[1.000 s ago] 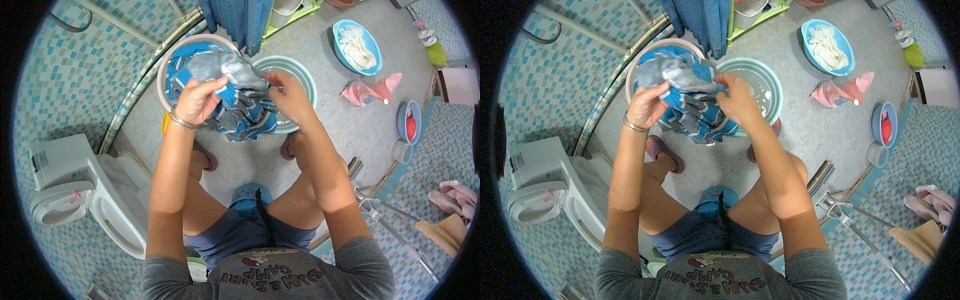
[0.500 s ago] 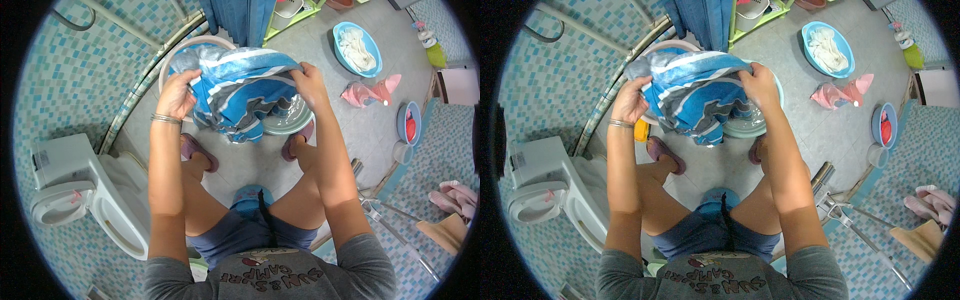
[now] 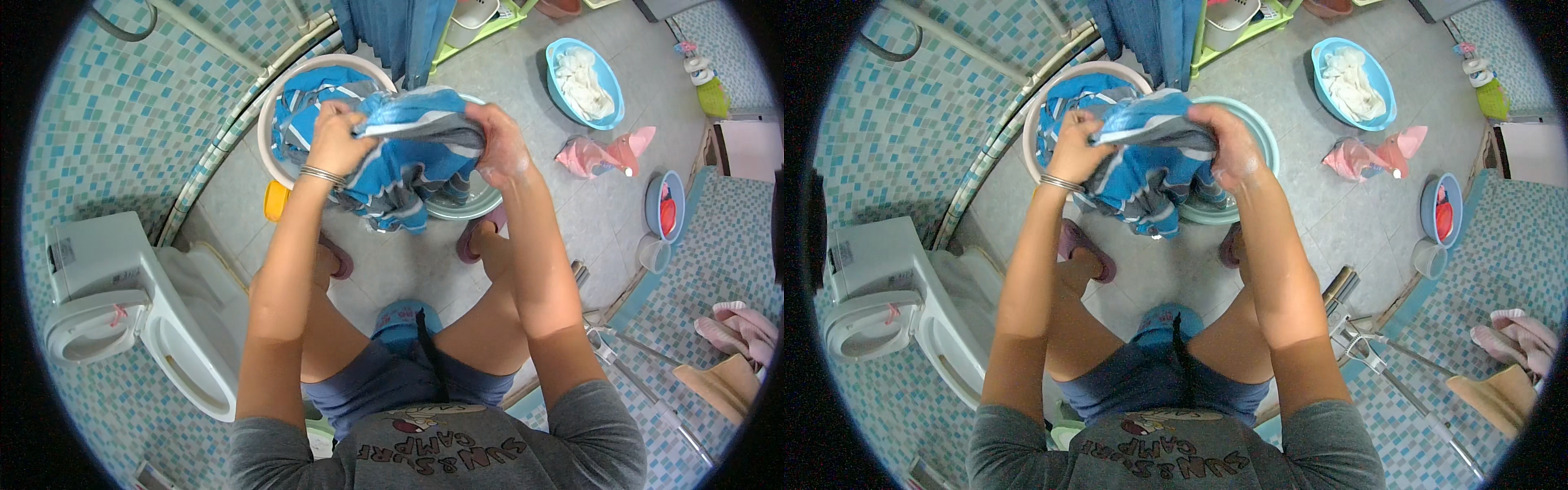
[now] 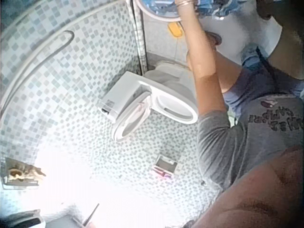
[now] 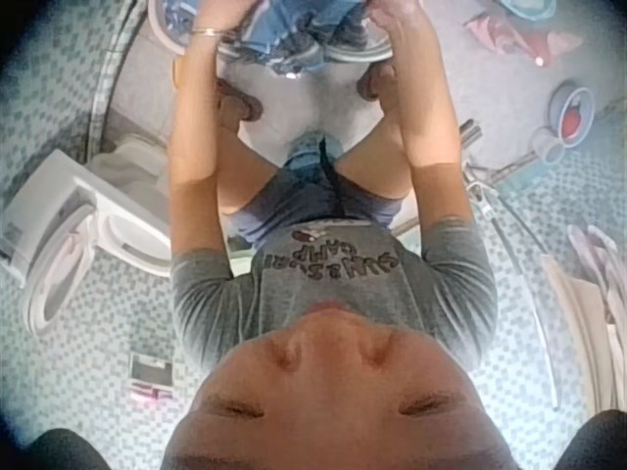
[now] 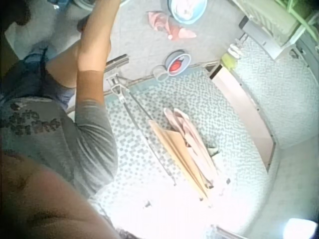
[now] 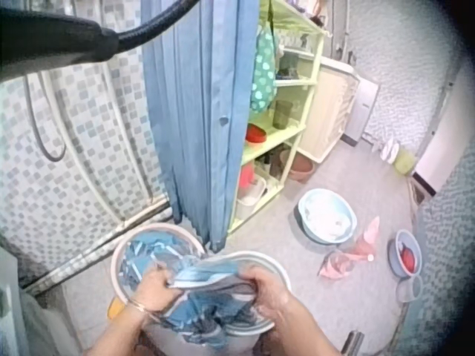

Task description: The person sits on a small stool in a bathroom and hand-washes a blue and grey patterned cloth in a white basin filled with water. They scrub the fabric with their hands and use a yellow bar of soap to clean it, repeatedly dipping and wringing the item.

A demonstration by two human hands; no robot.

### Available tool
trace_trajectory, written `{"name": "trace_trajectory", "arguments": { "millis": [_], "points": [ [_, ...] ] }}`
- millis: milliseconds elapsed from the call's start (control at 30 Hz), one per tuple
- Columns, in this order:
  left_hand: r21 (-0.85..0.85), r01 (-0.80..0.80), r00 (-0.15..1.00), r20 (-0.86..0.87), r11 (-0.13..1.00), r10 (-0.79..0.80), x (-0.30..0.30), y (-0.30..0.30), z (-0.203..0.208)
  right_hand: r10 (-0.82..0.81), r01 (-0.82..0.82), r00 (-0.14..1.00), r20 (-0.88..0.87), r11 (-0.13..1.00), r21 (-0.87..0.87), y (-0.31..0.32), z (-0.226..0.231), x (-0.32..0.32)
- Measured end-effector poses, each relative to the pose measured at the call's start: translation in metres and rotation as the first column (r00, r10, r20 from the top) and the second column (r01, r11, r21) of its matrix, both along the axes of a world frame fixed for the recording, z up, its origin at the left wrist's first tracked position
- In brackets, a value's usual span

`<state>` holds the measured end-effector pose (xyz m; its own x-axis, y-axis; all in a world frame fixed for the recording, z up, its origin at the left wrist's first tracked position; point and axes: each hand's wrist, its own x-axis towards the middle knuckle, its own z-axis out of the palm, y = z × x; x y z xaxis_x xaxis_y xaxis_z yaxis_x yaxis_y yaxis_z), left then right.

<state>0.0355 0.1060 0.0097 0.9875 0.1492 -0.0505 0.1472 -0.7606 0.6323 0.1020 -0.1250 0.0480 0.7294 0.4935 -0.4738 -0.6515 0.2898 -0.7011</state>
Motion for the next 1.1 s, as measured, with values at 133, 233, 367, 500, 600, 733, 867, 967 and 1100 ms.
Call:
{"name": "trace_trajectory", "arguments": {
  "millis": [133, 233, 367, 500, 600, 733, 867, 967, 1100],
  "points": [
    [-0.647, 0.16, 0.982, 0.179, 0.746, -0.055, 0.002, -0.021, 0.009, -0.157, 0.109, 0.968, -0.194, 0.965, -0.239, 0.009, -0.005, 0.0],
    [-0.33, 0.351, 0.863, 0.477, 0.876, -0.166, -0.016, -0.086, 0.016, -0.196, 0.176, 0.955, -0.222, 0.979, -0.107, 0.024, -0.016, -0.018],
    [-0.577, -0.266, 0.891, 0.158, 0.772, 0.425, -0.005, -0.08, -0.024, -0.184, 0.159, 0.981, -0.057, 0.943, -0.292, 0.056, -0.06, -0.063],
    [-0.729, -0.094, 0.863, 0.279, 0.678, 0.421, -0.004, -0.089, 0.0, -0.242, 0.203, 0.963, -0.116, 0.94, -0.273, 0.055, -0.037, -0.061],
    [-0.305, 0.269, 0.851, 0.52, 0.913, -0.077, -0.032, -0.119, 0.012, -0.382, 0.389, 0.918, -0.103, 0.919, 0.06, 0.036, -0.078, -0.043],
    [-0.435, -0.131, 0.841, 0.426, 0.891, 0.332, -0.019, -0.098, -0.009, -0.372, 0.341, 0.911, -0.179, 0.923, -0.179, 0.056, -0.042, -0.065],
    [-0.435, -0.09, 0.839, 0.452, 0.896, 0.304, -0.017, -0.097, -0.013, -0.191, 0.157, 0.98, -0.061, 0.919, -0.362, 0.051, -0.031, -0.062],
    [-0.209, 0.104, 0.84, 0.541, 0.972, 0.027, -0.036, -0.117, -0.003, -0.152, 0.148, 0.988, 0.0, 0.963, -0.225, 0.037, -0.054, -0.042],
    [-0.425, -0.061, 0.847, 0.457, 0.903, 0.272, -0.015, -0.094, 0.001, -0.134, 0.104, 0.988, -0.075, 0.944, -0.314, 0.052, -0.034, -0.068]
  ]
}}
